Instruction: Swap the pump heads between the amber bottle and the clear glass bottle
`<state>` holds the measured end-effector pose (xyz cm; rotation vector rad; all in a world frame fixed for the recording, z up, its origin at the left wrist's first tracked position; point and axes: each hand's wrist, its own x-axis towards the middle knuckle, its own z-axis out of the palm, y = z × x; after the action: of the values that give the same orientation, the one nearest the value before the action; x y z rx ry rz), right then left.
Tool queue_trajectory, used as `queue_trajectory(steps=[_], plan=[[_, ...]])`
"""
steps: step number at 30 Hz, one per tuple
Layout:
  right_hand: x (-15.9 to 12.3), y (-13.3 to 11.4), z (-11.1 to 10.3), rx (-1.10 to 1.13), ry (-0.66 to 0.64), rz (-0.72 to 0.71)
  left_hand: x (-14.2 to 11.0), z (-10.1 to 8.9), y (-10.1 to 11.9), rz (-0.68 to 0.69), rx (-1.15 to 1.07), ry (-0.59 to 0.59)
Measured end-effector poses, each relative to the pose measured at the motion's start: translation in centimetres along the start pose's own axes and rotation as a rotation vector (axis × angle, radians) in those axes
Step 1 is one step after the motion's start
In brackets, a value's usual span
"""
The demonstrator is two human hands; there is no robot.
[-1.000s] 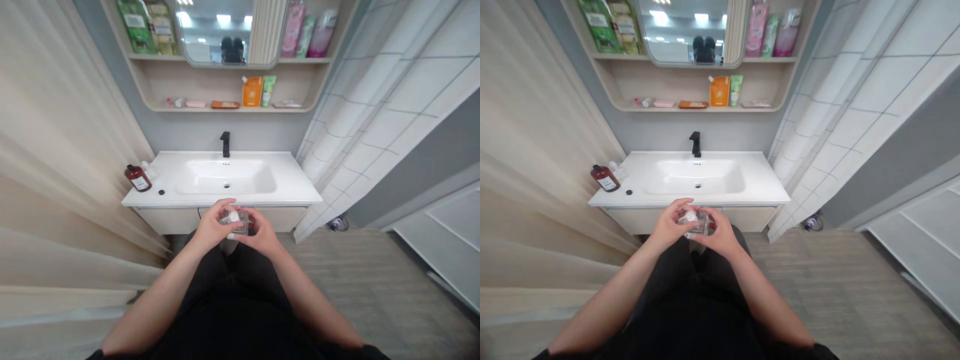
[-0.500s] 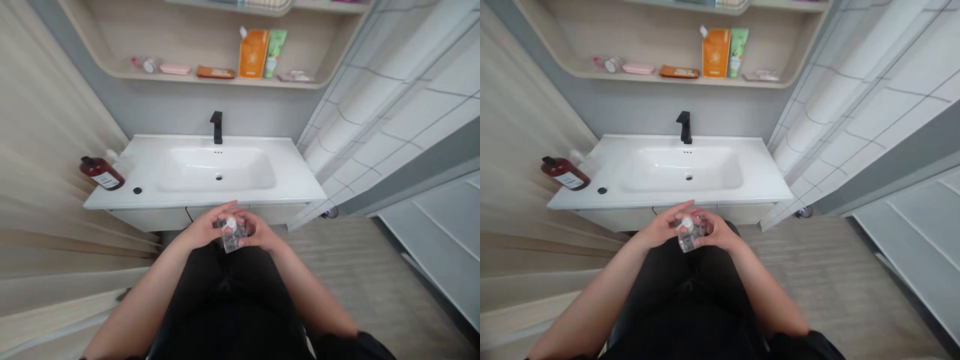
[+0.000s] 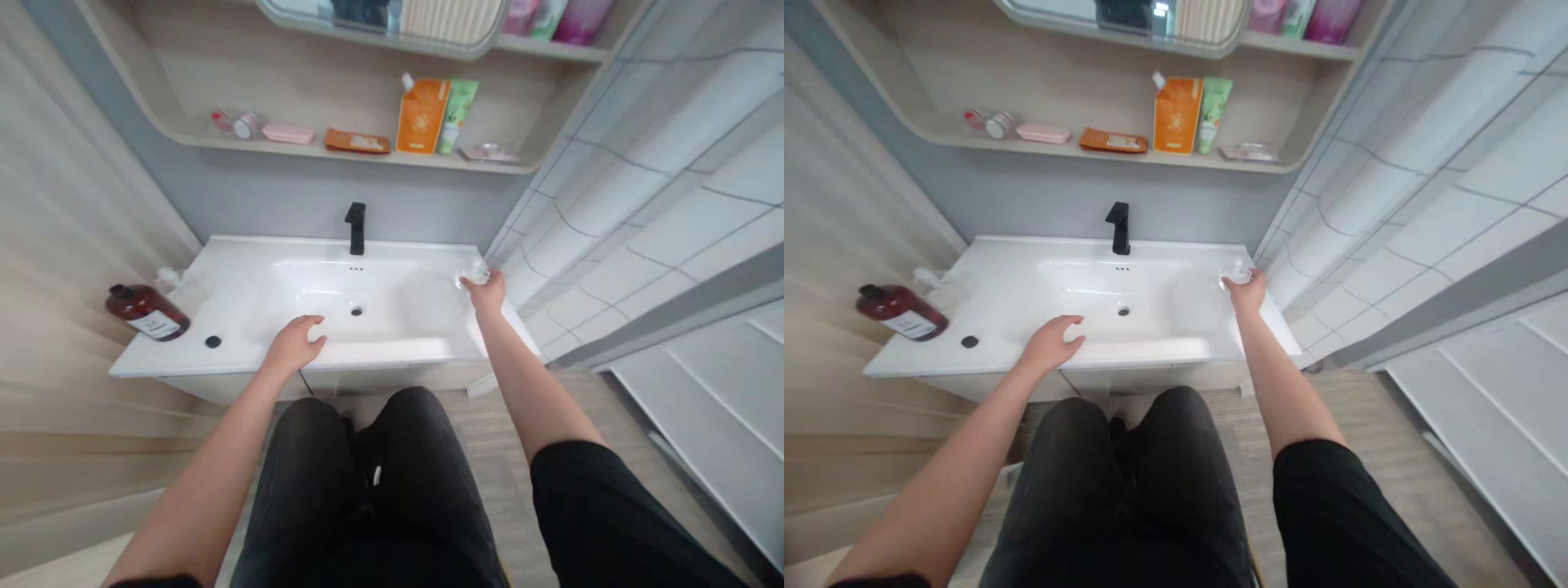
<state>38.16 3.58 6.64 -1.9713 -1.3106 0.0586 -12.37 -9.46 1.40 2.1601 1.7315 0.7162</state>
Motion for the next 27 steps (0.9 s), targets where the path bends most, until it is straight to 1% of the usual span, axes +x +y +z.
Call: queue_trajectory(steps=[2, 4, 6, 8, 10, 12, 13, 14, 15, 16, 17, 18, 20, 21, 22, 23, 24, 25, 27], plan=[[1.5, 0.3, 1.7, -0.027, 0.043, 0.1, -0.1, 0.2, 0.1, -0.022, 0.015, -0.007], [2.2, 0.2, 3.2, -0.02, 0.055, 0.173, -0.1, 0.2, 0.1, -0.03, 0.012, -0.014], [2.4, 0.1, 4.2, 0.0, 0.048, 0.224, 0.0, 0.2, 0.0, -0.041, 0.01, -0.014], [2.7, -0.2, 4.6, 0.018, 0.026, 0.257, 0.0, 0.1, 0.1, -0.054, 0.015, -0.015], [2.9, -0.4, 4.4, 0.005, 0.017, 0.312, 0.1, -0.1, 0.4, -0.079, 0.015, -0.023], [2.8, -0.7, 4.0, -0.037, 0.061, 0.385, 0.1, -0.4, 0.6, -0.099, 0.003, -0.038], [2.5, -0.8, 3.7, -0.057, 0.091, 0.387, 0.1, -0.5, 0.8, -0.106, -0.005, -0.046], [1.8, -0.9, 3.3, -0.072, 0.133, 0.356, 0.1, -0.5, 0.9, -0.112, -0.011, -0.051], [0.8, -1.1, 2.9, -0.079, 0.159, 0.286, 0.0, -0.4, 0.9, -0.118, -0.012, -0.053], [-0.6, -1.3, 2.5, -0.076, 0.148, 0.175, 0.0, -0.3, 1.0, -0.124, -0.009, -0.052], [-2.3, -1.5, 2.0, -0.067, 0.101, 0.052, -0.1, -0.2, 1.2, -0.127, 0.001, -0.048], [-4.2, -1.7, 1.6, -0.056, -0.01, -0.063, -0.2, -0.2, 1.4, -0.125, 0.014, -0.041], [-8.3, -2.4, 1.0, -0.022, -0.354, -0.267, -0.2, -0.5, 2.0, -0.114, 0.036, -0.018], [-10.2, -2.7, 0.9, -0.012, -0.52, -0.374, -0.1, -1.2, 2.3, -0.113, 0.039, -0.001], [-11.8, -2.9, 0.8, -0.021, -0.627, -0.461, 0.3, -2.2, 2.7, -0.118, 0.04, 0.026], [-13.1, -3.1, 0.8, -0.05, -0.69, -0.509, 0.8, -3.7, 2.9, -0.129, 0.045, 0.064], [-14.0, -3.3, 0.8, -0.088, -0.719, -0.52, 1.5, -5.5, 3.0, -0.144, 0.057, 0.11], [-14.6, -3.4, 0.9, -0.125, -0.721, -0.51, 2.5, -7.8, 2.8, -0.149, 0.092, 0.186], [-14.9, -3.6, 1.1, -0.188, -0.702, -0.457, 4.9, -12.9, 1.9, -0.138, 0.215, 0.315]])
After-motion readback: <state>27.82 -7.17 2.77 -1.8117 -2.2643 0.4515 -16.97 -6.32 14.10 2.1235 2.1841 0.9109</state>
